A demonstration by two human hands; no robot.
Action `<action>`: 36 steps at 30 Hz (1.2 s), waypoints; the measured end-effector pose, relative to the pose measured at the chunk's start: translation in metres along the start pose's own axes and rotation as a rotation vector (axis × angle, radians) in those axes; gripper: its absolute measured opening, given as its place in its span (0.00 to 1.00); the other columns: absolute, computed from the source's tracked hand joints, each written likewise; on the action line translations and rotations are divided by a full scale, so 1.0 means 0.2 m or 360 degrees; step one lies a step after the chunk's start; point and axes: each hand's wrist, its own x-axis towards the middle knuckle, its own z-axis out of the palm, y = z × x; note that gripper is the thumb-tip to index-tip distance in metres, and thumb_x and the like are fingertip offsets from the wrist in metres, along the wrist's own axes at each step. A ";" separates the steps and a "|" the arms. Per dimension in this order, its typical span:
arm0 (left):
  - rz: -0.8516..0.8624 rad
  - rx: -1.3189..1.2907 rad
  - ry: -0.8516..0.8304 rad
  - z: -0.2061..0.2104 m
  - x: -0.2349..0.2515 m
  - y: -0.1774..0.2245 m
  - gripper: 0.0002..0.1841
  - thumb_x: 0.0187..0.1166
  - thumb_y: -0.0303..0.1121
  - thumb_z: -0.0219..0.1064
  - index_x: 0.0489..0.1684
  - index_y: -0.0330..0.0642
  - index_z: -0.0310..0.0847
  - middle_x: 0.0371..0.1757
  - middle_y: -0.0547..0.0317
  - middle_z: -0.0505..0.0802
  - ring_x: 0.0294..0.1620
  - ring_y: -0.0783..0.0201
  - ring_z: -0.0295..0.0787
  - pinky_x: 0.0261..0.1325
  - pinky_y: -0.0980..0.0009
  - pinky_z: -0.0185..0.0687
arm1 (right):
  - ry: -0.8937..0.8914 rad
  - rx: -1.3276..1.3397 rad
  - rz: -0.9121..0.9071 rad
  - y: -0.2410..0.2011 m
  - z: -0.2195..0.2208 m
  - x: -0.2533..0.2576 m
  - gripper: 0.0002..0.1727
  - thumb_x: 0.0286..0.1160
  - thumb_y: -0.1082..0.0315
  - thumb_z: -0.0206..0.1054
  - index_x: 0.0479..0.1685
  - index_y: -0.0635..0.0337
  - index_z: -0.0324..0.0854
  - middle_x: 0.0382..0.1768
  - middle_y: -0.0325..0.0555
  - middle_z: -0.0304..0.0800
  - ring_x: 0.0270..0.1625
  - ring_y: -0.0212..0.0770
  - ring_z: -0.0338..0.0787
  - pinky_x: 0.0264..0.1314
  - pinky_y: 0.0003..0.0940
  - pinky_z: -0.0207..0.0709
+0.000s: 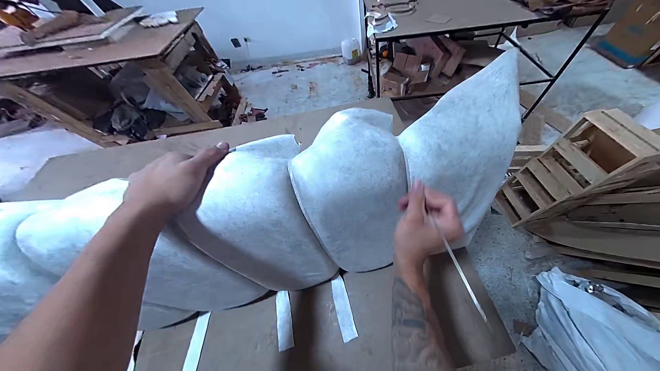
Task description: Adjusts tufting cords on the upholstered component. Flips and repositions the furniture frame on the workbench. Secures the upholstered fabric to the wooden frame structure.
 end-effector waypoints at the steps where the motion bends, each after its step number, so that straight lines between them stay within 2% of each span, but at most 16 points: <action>1: 0.0012 0.0008 0.0005 0.01 -0.01 -0.02 0.64 0.60 0.92 0.28 0.48 0.33 0.86 0.54 0.19 0.87 0.63 0.19 0.81 0.55 0.11 0.63 | 0.0042 0.0044 -0.0068 0.01 0.07 0.06 0.09 0.68 0.79 0.76 0.26 0.66 0.81 0.19 0.46 0.90 0.17 0.39 0.91 0.18 0.34 0.89; 4: 0.0018 -0.0012 0.0009 -0.01 -0.04 -0.02 0.63 0.61 0.91 0.30 0.47 0.31 0.85 0.53 0.18 0.87 0.63 0.18 0.80 0.54 0.12 0.62 | 0.0006 0.0031 -0.0118 0.09 0.08 0.09 0.10 0.67 0.80 0.76 0.24 0.64 0.80 0.22 0.47 0.90 0.19 0.40 0.90 0.20 0.35 0.88; 6: 0.0013 -0.0087 0.0009 -0.01 -0.04 -0.02 0.62 0.61 0.91 0.34 0.52 0.34 0.86 0.55 0.21 0.87 0.64 0.20 0.80 0.55 0.12 0.62 | -0.0083 0.0078 -0.0050 0.22 -0.09 -0.03 0.09 0.68 0.80 0.77 0.27 0.66 0.81 0.22 0.50 0.90 0.18 0.41 0.89 0.19 0.35 0.87; 9: 0.0044 -0.0214 0.0025 0.01 0.02 0.00 0.58 0.61 0.91 0.37 0.49 0.37 0.84 0.49 0.28 0.88 0.54 0.28 0.85 0.48 0.16 0.66 | -0.0089 0.0120 0.0184 0.49 -0.34 -0.22 0.09 0.70 0.80 0.76 0.27 0.67 0.80 0.22 0.52 0.90 0.20 0.44 0.89 0.25 0.38 0.88; 11: 0.0097 -0.0292 0.0053 0.02 0.04 -0.02 0.54 0.65 0.88 0.40 0.49 0.39 0.83 0.47 0.35 0.87 0.49 0.37 0.86 0.46 0.23 0.71 | -0.0017 0.0102 0.0346 0.56 -0.40 -0.33 0.09 0.70 0.81 0.74 0.27 0.67 0.79 0.22 0.50 0.90 0.20 0.41 0.89 0.26 0.35 0.88; 13: 0.0114 -0.0387 0.0050 0.05 0.01 -0.01 0.48 0.71 0.83 0.47 0.58 0.43 0.82 0.54 0.43 0.86 0.56 0.47 0.84 0.56 0.31 0.73 | 0.0057 0.0034 0.0478 0.54 -0.43 -0.41 0.09 0.71 0.81 0.72 0.27 0.64 0.78 0.21 0.44 0.90 0.19 0.35 0.88 0.26 0.30 0.87; 16: 0.0101 -0.0455 0.0042 0.05 -0.03 0.05 0.39 0.76 0.77 0.50 0.64 0.53 0.82 0.58 0.58 0.87 0.58 0.63 0.85 0.61 0.45 0.79 | 0.0181 0.0029 0.0687 0.51 -0.47 -0.48 0.09 0.72 0.81 0.70 0.26 0.63 0.79 0.21 0.41 0.89 0.20 0.32 0.87 0.26 0.28 0.86; 20: -0.0044 -0.0493 0.0021 0.02 -0.14 0.14 0.46 0.75 0.78 0.49 0.64 0.41 0.81 0.61 0.41 0.87 0.62 0.46 0.85 0.62 0.31 0.73 | 0.0384 -0.0112 0.1193 0.41 -0.55 -0.47 0.11 0.72 0.84 0.69 0.25 0.65 0.75 0.18 0.42 0.87 0.19 0.33 0.87 0.28 0.28 0.86; 21: -0.0048 -0.0498 -0.0005 0.02 -0.17 0.17 0.45 0.77 0.77 0.48 0.65 0.41 0.80 0.61 0.43 0.86 0.61 0.49 0.84 0.62 0.35 0.74 | 0.0343 -0.0139 0.1220 0.39 -0.59 -0.47 0.10 0.73 0.82 0.70 0.26 0.65 0.75 0.20 0.42 0.87 0.20 0.33 0.87 0.29 0.28 0.86; 23: -0.0015 -0.0564 -0.0022 0.00 -0.19 0.24 0.40 0.81 0.72 0.48 0.64 0.42 0.81 0.57 0.48 0.88 0.56 0.56 0.86 0.61 0.42 0.77 | 0.0085 -0.0115 0.1024 0.37 -0.66 -0.47 0.08 0.77 0.71 0.73 0.32 0.60 0.80 0.26 0.41 0.92 0.26 0.34 0.91 0.32 0.28 0.88; 25: -0.0031 -0.0584 -0.0077 -0.01 -0.22 0.29 0.36 0.85 0.68 0.46 0.63 0.44 0.81 0.55 0.53 0.87 0.52 0.62 0.85 0.58 0.48 0.78 | -0.0084 0.0011 0.0722 0.33 -0.61 -0.45 0.06 0.78 0.69 0.74 0.40 0.60 0.82 0.30 0.42 0.93 0.26 0.35 0.92 0.29 0.29 0.90; 27: -0.0069 -0.0564 -0.0096 -0.01 -0.24 0.34 0.35 0.87 0.66 0.44 0.64 0.44 0.80 0.57 0.53 0.87 0.55 0.62 0.84 0.61 0.49 0.77 | -0.0146 0.0029 0.0542 0.33 -0.53 -0.44 0.06 0.78 0.71 0.73 0.43 0.62 0.80 0.30 0.42 0.91 0.25 0.32 0.90 0.26 0.25 0.87; 30: 0.0024 -0.0587 -0.0080 0.03 -0.15 0.27 0.38 0.85 0.67 0.49 0.74 0.41 0.78 0.71 0.44 0.85 0.72 0.53 0.81 0.74 0.40 0.70 | -0.0092 -0.0184 0.0629 0.52 -0.57 -0.56 0.08 0.79 0.65 0.74 0.45 0.59 0.84 0.30 0.42 0.92 0.24 0.34 0.90 0.25 0.30 0.86; 31: 0.0087 -0.0542 -0.0016 0.04 -0.06 0.20 0.41 0.81 0.72 0.50 0.72 0.45 0.81 0.69 0.47 0.87 0.70 0.53 0.84 0.73 0.39 0.74 | -0.0094 -0.0248 0.0688 0.58 -0.61 -0.60 0.07 0.78 0.64 0.74 0.45 0.58 0.86 0.31 0.42 0.93 0.26 0.37 0.92 0.28 0.35 0.90; 33: 0.0119 -0.0428 0.0046 0.04 0.05 0.15 0.47 0.75 0.79 0.47 0.64 0.42 0.85 0.64 0.40 0.90 0.68 0.44 0.86 0.68 0.29 0.74 | -0.0019 -0.0279 0.0723 0.69 -0.65 -0.62 0.06 0.75 0.67 0.76 0.37 0.58 0.86 0.27 0.42 0.95 0.25 0.41 0.94 0.28 0.40 0.92; 36: 0.0113 -0.0238 -0.0018 0.02 0.07 0.09 0.50 0.75 0.81 0.40 0.63 0.42 0.87 0.64 0.36 0.90 0.71 0.36 0.84 0.68 0.23 0.69 | 0.0049 -0.0281 0.0716 0.56 -0.68 -0.56 0.08 0.71 0.72 0.77 0.31 0.62 0.83 0.24 0.45 0.94 0.23 0.43 0.94 0.27 0.40 0.92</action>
